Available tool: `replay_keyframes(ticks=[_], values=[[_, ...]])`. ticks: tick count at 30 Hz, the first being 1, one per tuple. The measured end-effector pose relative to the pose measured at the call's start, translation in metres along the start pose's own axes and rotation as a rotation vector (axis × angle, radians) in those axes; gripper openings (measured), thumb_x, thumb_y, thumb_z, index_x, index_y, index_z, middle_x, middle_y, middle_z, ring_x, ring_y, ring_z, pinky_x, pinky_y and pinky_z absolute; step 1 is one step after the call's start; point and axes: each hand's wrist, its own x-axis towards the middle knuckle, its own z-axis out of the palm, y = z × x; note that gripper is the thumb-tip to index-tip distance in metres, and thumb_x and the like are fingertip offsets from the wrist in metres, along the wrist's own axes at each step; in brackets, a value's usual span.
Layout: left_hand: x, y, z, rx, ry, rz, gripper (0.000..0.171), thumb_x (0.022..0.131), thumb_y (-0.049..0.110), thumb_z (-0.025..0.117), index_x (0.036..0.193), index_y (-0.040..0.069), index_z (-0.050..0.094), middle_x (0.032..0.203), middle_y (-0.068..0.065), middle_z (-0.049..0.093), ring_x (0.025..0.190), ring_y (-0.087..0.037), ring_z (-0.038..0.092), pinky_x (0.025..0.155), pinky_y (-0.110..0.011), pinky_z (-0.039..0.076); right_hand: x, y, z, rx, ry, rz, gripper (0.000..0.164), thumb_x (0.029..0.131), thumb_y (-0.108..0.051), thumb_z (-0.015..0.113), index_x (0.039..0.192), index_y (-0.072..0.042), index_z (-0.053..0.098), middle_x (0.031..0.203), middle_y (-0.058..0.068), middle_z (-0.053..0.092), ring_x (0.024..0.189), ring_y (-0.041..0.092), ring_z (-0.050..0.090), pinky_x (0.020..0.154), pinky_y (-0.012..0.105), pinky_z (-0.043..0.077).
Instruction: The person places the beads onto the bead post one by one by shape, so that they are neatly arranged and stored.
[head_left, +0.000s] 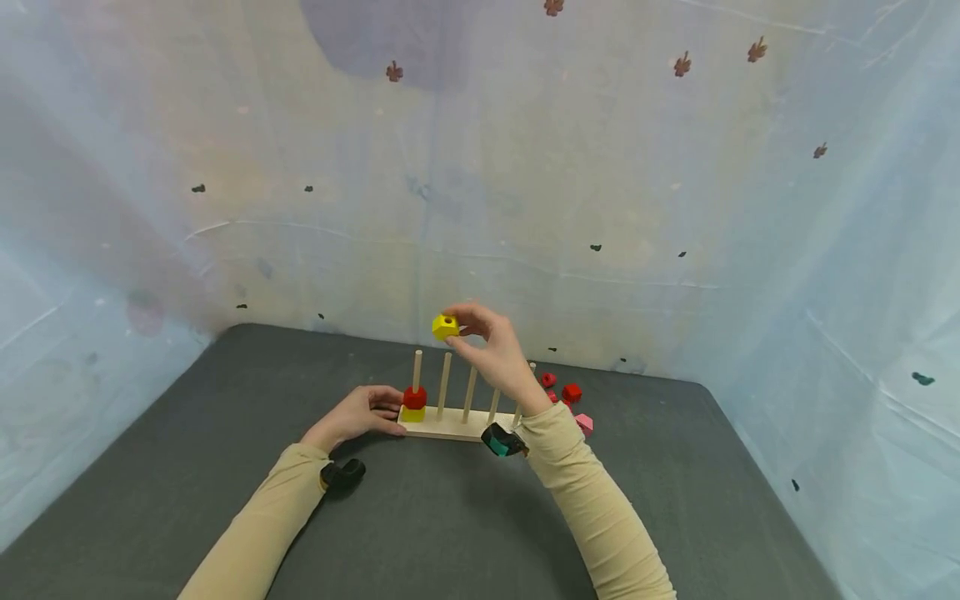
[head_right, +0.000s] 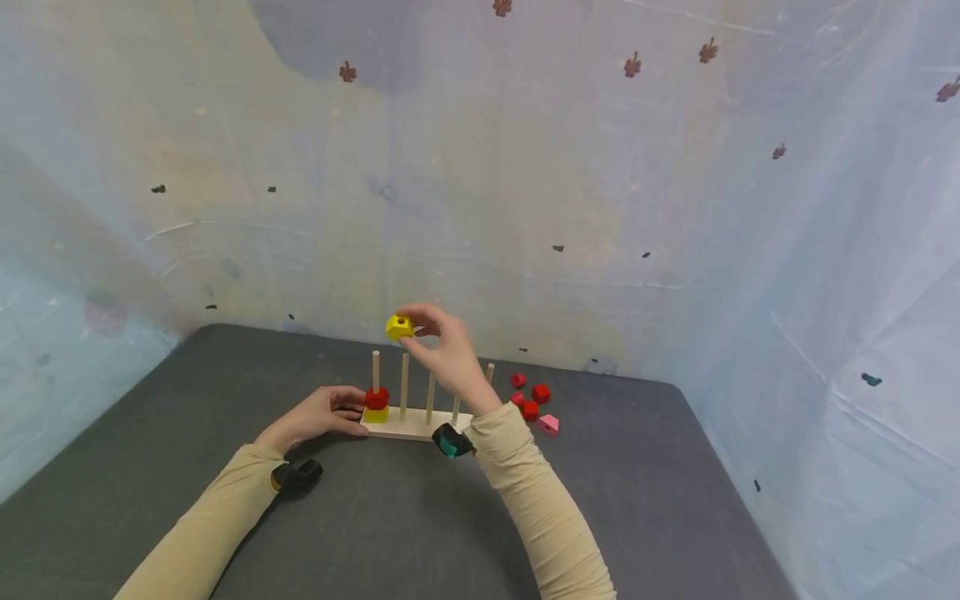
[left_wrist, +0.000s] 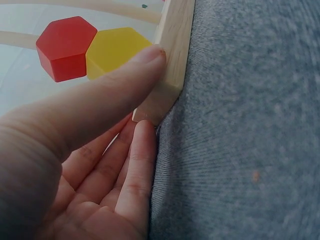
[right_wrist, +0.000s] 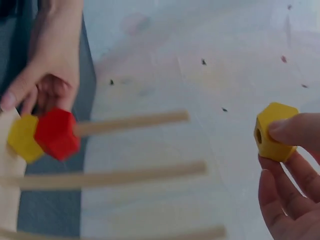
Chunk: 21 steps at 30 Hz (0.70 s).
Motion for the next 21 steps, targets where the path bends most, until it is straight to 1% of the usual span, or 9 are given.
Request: replay_keyframes(ticks=[4,7,12,16,19,21], values=[[0.0,0.0,0.001,-0.006,-0.003,-0.005,0.056,0.071,0.013,0.085,0.121,0.001,0.061,0.118,-0.013,0.061,0.106,-0.026,0.059,0.09,-0.034,0.051,-0.002,0.001,0.017,-0.038,-0.012,-0.019,0.032,0.087,0.01,0.063,0.118,0.009,0.059,0.116,0.022,0.06,0.103,0.033,0.059,0.087,0.045,0.05],[0.0,-0.001,0.001,-0.01,-0.004,0.001,0.056,0.072,0.013,0.085,0.121,0.001,0.061,0.118,-0.013,0.061,0.106,-0.027,0.059,0.09,-0.035,0.051,-0.004,0.001,0.025,-0.068,-0.021,-0.022,0.032,0.087,0.009,0.063,0.119,0.009,0.059,0.117,0.021,0.06,0.104,0.032,0.058,0.088,0.044,0.05],[0.0,-0.001,0.001,-0.019,-0.016,0.012,0.056,0.073,0.012,0.084,0.122,0.0,0.06,0.12,-0.015,0.06,0.108,-0.029,0.059,0.091,-0.037,0.05,-0.005,0.006,0.032,-0.074,-0.017,0.011,0.032,0.087,0.008,0.064,0.119,0.006,0.06,0.117,0.019,0.06,0.104,0.03,0.059,0.089,0.041,0.05],[-0.001,0.0,0.001,-0.019,-0.018,0.012,0.054,0.074,0.012,0.083,0.122,0.001,0.06,0.119,-0.014,0.061,0.108,-0.028,0.059,0.091,-0.036,0.05,-0.006,0.027,0.04,-0.046,0.005,0.028,0.033,0.087,0.007,0.065,0.12,0.002,0.06,0.118,0.015,0.06,0.106,0.028,0.058,0.089,0.043,0.05],[-0.001,0.001,0.001,-0.012,-0.018,0.015,0.054,0.074,0.012,0.083,0.122,0.001,0.06,0.119,-0.014,0.06,0.108,-0.029,0.058,0.092,-0.036,0.05,-0.006,0.044,0.046,-0.032,0.02,0.047,0.035,0.088,0.003,0.065,0.122,-0.003,0.06,0.119,0.011,0.06,0.108,0.026,0.057,0.088,0.045,0.05],[-0.001,0.001,0.0,-0.005,-0.015,0.018,0.054,0.074,0.012,0.083,0.122,0.0,0.06,0.119,-0.014,0.06,0.108,-0.029,0.058,0.092,-0.037,0.05,-0.007,0.048,0.049,-0.026,0.034,0.069,0.036,0.089,0.0,0.066,0.124,-0.007,0.06,0.12,0.007,0.059,0.107,0.023,0.057,0.088,0.044,0.051]])
